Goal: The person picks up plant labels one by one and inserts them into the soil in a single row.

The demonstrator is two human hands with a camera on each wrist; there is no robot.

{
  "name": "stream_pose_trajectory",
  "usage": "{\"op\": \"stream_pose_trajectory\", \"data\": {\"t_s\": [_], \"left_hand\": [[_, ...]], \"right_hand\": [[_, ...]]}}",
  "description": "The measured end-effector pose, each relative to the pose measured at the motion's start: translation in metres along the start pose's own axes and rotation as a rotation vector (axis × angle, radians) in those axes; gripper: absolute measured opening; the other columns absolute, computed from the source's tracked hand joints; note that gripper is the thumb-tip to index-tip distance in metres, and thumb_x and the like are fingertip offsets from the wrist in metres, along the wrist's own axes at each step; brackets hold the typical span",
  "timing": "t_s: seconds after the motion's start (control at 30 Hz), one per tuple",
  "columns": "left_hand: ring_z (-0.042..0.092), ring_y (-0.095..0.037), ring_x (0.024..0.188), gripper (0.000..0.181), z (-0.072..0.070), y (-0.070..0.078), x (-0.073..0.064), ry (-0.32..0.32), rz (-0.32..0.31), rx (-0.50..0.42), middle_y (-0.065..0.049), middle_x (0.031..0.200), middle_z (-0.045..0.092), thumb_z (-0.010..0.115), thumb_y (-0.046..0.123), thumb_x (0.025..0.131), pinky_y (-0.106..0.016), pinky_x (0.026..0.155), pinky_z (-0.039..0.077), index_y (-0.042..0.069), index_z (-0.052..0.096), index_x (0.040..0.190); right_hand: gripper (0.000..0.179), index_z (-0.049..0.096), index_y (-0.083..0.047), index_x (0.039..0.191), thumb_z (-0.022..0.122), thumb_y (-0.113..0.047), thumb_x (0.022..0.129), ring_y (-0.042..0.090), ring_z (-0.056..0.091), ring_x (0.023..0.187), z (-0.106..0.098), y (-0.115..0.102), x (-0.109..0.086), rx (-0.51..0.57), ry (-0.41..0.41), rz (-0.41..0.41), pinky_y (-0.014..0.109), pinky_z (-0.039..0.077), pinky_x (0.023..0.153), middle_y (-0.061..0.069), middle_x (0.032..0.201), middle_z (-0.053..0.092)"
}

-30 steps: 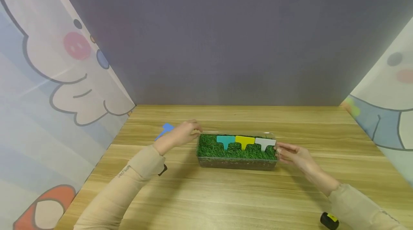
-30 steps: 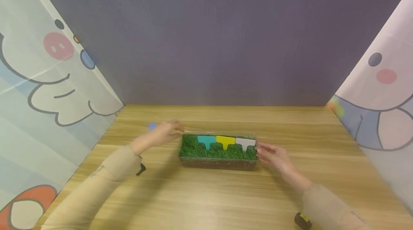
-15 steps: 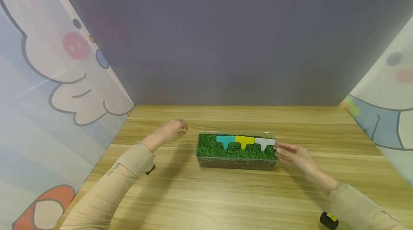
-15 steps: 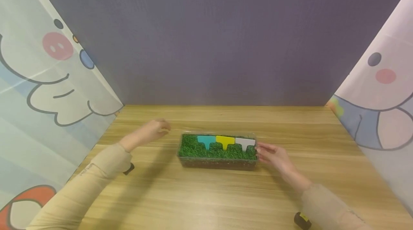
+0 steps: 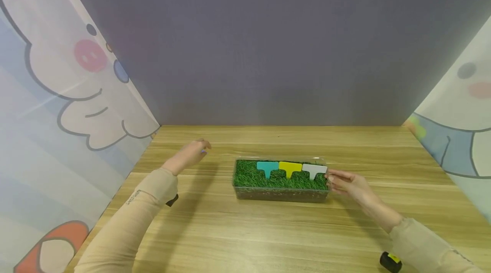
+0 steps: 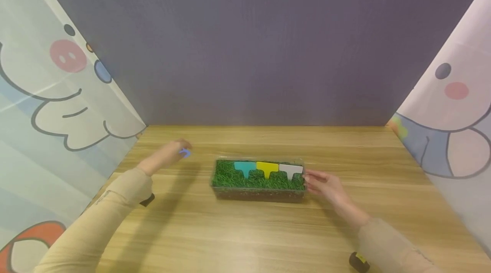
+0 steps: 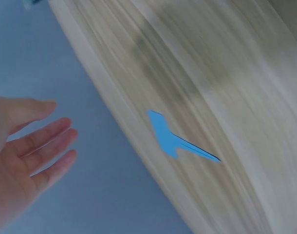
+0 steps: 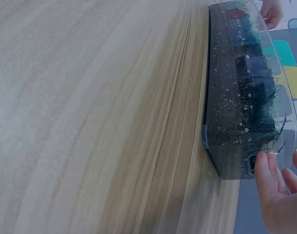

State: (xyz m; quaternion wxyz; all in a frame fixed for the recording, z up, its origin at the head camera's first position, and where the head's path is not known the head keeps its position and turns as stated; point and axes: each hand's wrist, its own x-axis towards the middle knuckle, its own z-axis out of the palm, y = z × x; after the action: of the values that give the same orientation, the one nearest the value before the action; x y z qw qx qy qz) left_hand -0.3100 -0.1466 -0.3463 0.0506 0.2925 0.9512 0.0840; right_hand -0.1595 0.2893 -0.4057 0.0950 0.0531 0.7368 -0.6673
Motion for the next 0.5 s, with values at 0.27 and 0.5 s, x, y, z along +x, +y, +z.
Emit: {"op": "stream_pose_trajectory", "data": {"t_s": [0.27, 0.5], "left_hand": [[0.056, -0.037, 0.095, 0.028, 0.012, -0.021, 0.005, 0.009, -0.023, 0.038, -0.023, 0.108, 0.054, 0.057, -0.002, 0.083, -0.041, 0.078, 0.048, -0.007, 0.054, 0.110], [0.055, -0.037, 0.095, 0.032, 0.023, -0.032, 0.010, 0.012, -0.072, 0.021, -0.023, 0.109, 0.054, 0.059, -0.002, 0.081, -0.043, 0.078, 0.048, -0.006, 0.053, 0.112]], "right_hand": [[0.048, 0.049, -0.005, 0.124, 0.062, -0.026, 0.083, 0.010, 0.061, 0.091, -0.013, 0.023, 0.012, 0.107, -0.071, -0.048, 0.026, 0.048, 0.080, -0.004, 0.106, 0.062], [0.057, 0.045, -0.002, 0.127, 0.063, -0.030, 0.081, 0.011, 0.061, 0.091, -0.014, 0.027, 0.014, 0.089, -0.061, -0.044, 0.027, 0.048, 0.080, 0.000, 0.110, 0.061]]}}
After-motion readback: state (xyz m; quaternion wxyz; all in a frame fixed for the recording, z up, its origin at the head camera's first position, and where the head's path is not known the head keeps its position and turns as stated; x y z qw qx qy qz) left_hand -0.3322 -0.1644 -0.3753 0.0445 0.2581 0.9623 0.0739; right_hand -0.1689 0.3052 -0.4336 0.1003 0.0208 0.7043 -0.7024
